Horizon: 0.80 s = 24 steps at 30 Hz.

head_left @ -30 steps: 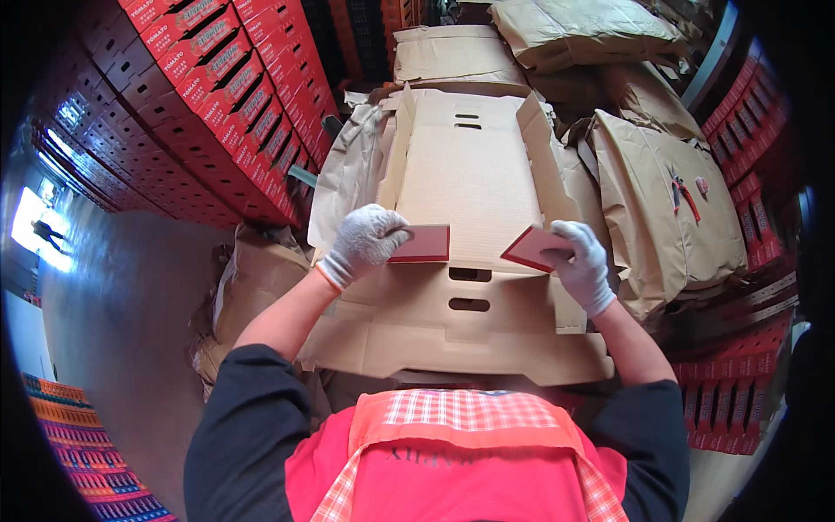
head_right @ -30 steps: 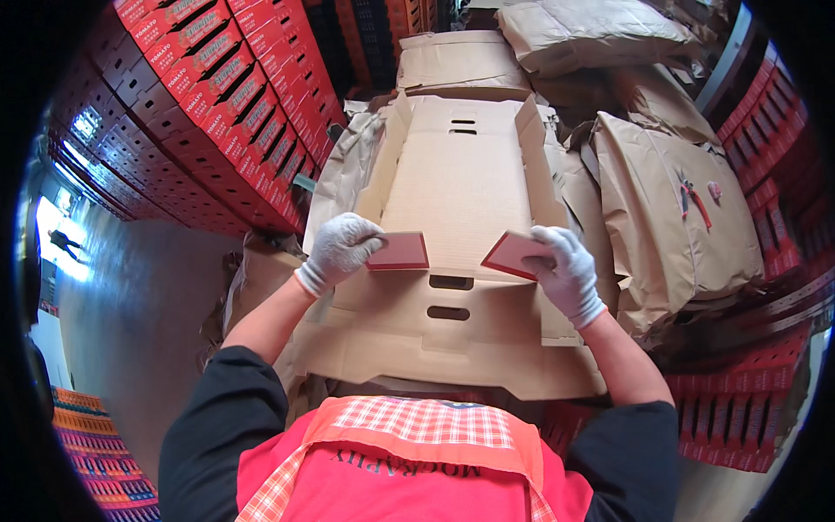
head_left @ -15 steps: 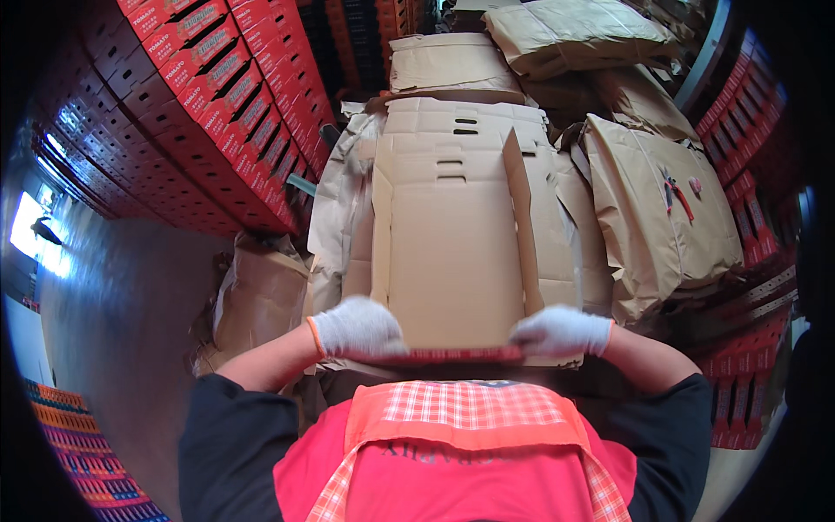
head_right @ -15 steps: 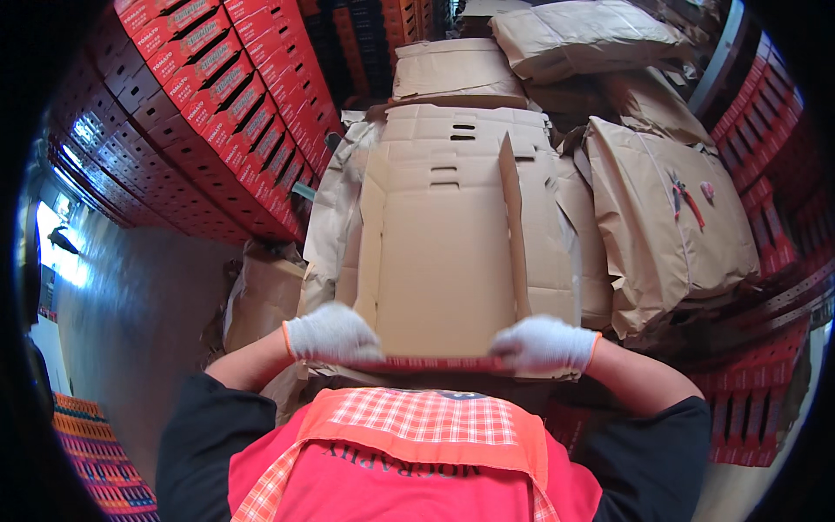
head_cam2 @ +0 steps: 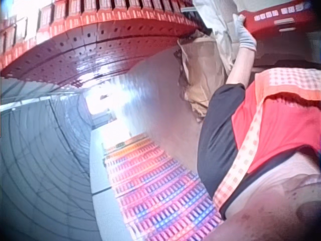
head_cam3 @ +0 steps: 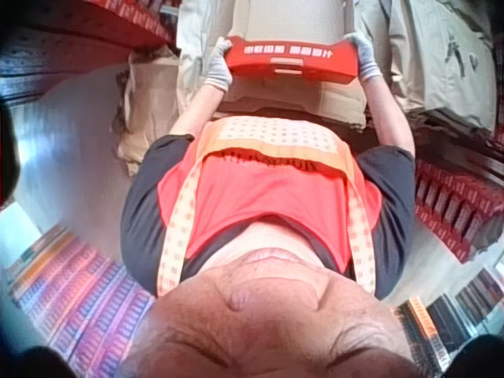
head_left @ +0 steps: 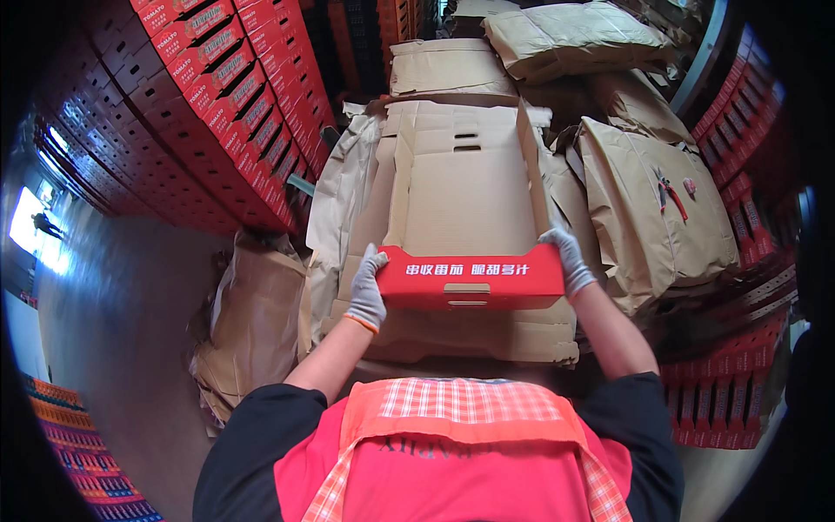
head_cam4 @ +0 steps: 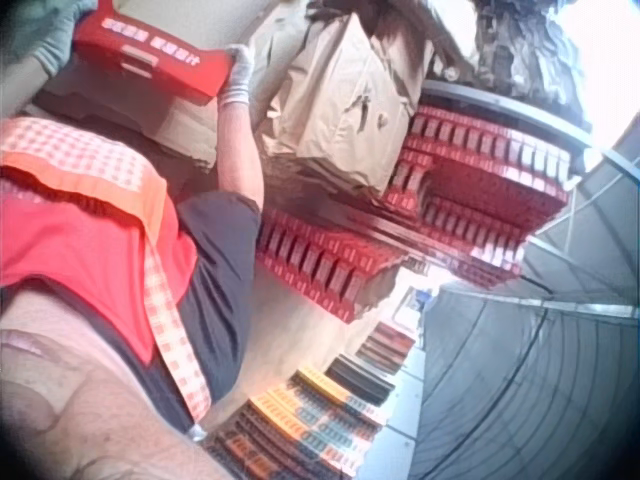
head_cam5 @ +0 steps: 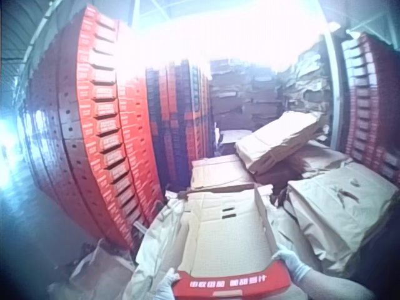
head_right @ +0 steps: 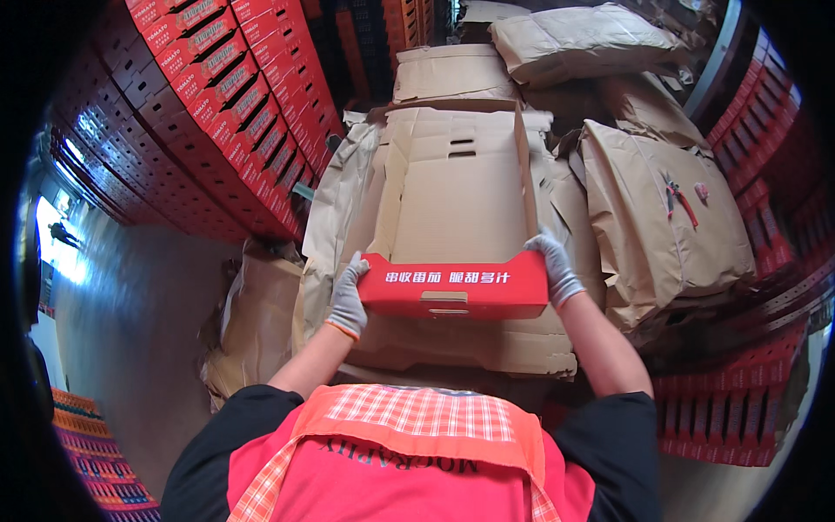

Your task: The person repeatedly picks flat cardboard sheets, folds them into red-labeled rectangular boxes, and stacks the finished boxes on a nearby pile. The process is continuous and repetitive throughout the clip.

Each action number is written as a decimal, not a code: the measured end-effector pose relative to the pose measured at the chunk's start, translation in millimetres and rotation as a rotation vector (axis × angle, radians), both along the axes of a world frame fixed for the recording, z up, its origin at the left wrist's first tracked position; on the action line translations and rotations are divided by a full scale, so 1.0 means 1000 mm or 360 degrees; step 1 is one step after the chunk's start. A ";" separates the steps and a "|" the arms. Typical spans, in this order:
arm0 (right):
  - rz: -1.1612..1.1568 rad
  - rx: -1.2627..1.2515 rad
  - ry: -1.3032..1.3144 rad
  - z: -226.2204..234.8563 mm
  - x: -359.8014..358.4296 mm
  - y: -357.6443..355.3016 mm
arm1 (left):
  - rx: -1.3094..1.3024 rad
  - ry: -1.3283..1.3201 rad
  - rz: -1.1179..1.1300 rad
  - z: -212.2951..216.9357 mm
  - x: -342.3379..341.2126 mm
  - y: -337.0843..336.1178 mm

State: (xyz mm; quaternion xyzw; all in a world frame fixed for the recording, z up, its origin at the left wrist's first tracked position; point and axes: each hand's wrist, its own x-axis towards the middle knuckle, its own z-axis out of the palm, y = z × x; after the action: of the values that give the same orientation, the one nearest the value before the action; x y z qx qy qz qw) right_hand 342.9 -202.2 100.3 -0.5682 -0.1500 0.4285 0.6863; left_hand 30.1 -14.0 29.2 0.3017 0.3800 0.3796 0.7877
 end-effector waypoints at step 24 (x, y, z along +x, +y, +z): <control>-0.0187 -0.0090 -0.2705 0.186 -0.079 0.044 | 0.3133 0.1345 -0.0718 0.250 0.074 -0.039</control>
State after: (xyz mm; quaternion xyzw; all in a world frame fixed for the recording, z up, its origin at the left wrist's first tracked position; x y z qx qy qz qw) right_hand 263.5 -157.9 286.4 -0.7206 -0.5737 -0.1763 0.3472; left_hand 104.1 -52.6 279.2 0.9677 0.0857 0.2298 0.0590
